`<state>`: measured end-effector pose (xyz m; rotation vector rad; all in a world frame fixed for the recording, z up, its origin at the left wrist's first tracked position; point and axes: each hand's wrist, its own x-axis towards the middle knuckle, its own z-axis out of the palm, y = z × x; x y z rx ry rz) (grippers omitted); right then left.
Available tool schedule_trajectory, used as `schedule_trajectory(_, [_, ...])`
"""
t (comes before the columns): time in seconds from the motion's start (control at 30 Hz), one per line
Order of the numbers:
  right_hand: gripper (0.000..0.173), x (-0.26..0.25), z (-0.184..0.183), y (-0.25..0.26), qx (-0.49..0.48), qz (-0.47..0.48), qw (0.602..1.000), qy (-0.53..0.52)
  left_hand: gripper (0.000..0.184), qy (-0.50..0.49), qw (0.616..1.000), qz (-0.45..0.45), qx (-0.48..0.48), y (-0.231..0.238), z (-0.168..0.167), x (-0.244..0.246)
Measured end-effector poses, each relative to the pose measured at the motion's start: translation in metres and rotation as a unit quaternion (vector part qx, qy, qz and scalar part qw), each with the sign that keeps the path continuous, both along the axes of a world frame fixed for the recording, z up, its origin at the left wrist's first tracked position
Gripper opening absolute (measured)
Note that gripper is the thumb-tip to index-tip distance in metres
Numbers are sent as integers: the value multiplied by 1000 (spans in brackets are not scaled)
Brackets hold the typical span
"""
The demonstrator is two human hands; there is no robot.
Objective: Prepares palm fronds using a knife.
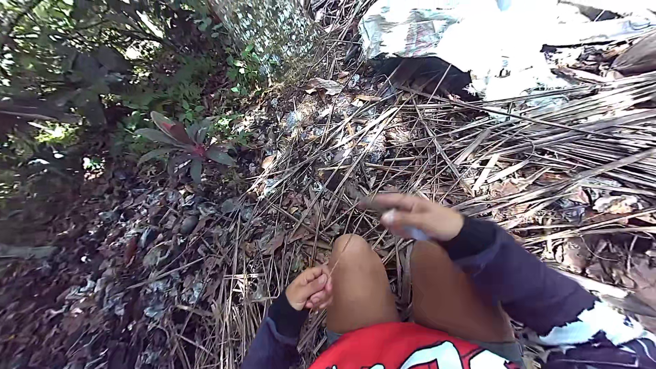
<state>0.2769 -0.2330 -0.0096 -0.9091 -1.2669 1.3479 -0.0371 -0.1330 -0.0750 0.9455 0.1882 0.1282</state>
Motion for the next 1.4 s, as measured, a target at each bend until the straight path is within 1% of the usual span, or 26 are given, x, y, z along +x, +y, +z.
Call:
schedule_trajectory(0.07, [38, 43, 18, 2, 74, -85, 994, 9, 16, -14, 998, -47, -37, 4, -18, -22])
schedule_trajectory(0.13, [36, 78, 35, 4, 131, -140, 981, 14, 18, -25, 995, -73, -65, 4, -39, -42])
schedule_trajectory(0.17, [35, 85, 39, 4, 142, -155, 977, 20, 19, -28, 994, -75, -78, 2, -46, -48])
schedule_trajectory(0.2, [37, 82, 39, 3, 139, -161, 977, 25, 18, -30, 993, -74, -88, 0, -49, -50])
schedule_trajectory(0.23, [39, 69, 33, 3, 119, -149, 981, 29, 18, -34, 992, -73, -95, -1, -49, -49])
schedule_trajectory(0.27, [41, 49, 21, 2, 80, -124, 989, 29, 18, -35, 992, -72, -101, -2, -47, -45])
schedule_trajectory(0.33, [46, 0, -4, -2, -32, -20, 999, -4, 18, -44, 991, -76, -105, -1, -42, -34])
schedule_trajectory(0.37, [47, -18, -10, -4, -72, 36, 997, -16, 18, -49, 990, -80, -104, 1, -41, -30])
schedule_trajectory(0.4, [47, -28, -12, -5, -86, 69, 994, -13, 18, -53, 990, -82, -101, 2, -41, -31])
schedule_trajectory(0.43, [45, -27, -11, -6, -77, 70, 995, -6, 18, -54, 991, -84, -94, 5, -42, -36])
schedule_trajectory(0.47, [44, -17, -5, -6, -51, 41, 998, 1, 18, -55, 991, -83, -84, 7, -46, -46])
schedule_trajectory(0.5, [43, -1, 5, -7, -21, -9, 1000, 8, 18, -52, 992, -84, -77, 9, -54, -62])
schedule_trajectory(0.57, [42, 40, 22, -4, 60, -90, 994, 28, 19, -38, 993, -82, -74, 10, -80, -100])
schedule_trajectory(0.63, [42, 63, 35, -4, 96, -128, 987, 22, 22, -12, 996, -62, -58, 7, -99, -127])
schedule_trajectory(0.67, [42, 62, 36, -5, 97, -131, 986, 21, 25, -5, 998, -53, -40, 6, -99, -128])
schedule_trajectory(0.73, [43, 47, 26, -7, 85, -106, 990, 32, 32, -18, 999, -51, 1, 4, -90, -107])
schedule_trajectory(0.83, [43, 21, 8, -9, 44, -40, 997, 45, 35, -54, 995, -66, 48, 8, -54, -42])
schedule_trajectory(0.93, [45, -2, -2, -19, 7, -2, 1000, 27, 28, -70, 994, -45, 74, 10, -14, 22])
schedule_trajectory(1.03, [47, -12, -5, -34, -11, 11, 1000, 11, 22, -83, 992, -36, 91, 4, 10, 59])
schedule_trajectory(1.1, [45, -8, -4, -40, -5, 3, 1000, 12, 20, -78, 993, -44, 80, 0, 13, 67])
schedule_trajectory(1.17, [41, 7, 0, -44, 20, -31, 999, 18, 19, -71, 993, -81, 38, 1, 8, 67])
schedule_trajectory(1.3, [39, 55, 20, -47, 96, -121, 988, 3, 17, -34, 989, -131, -53, 7, -10, 49])
schedule_trajectory(1.4, [36, 79, 35, -48, 133, -139, 981, -13, 18, -33, 982, -152, -103, 11, -21, 35])
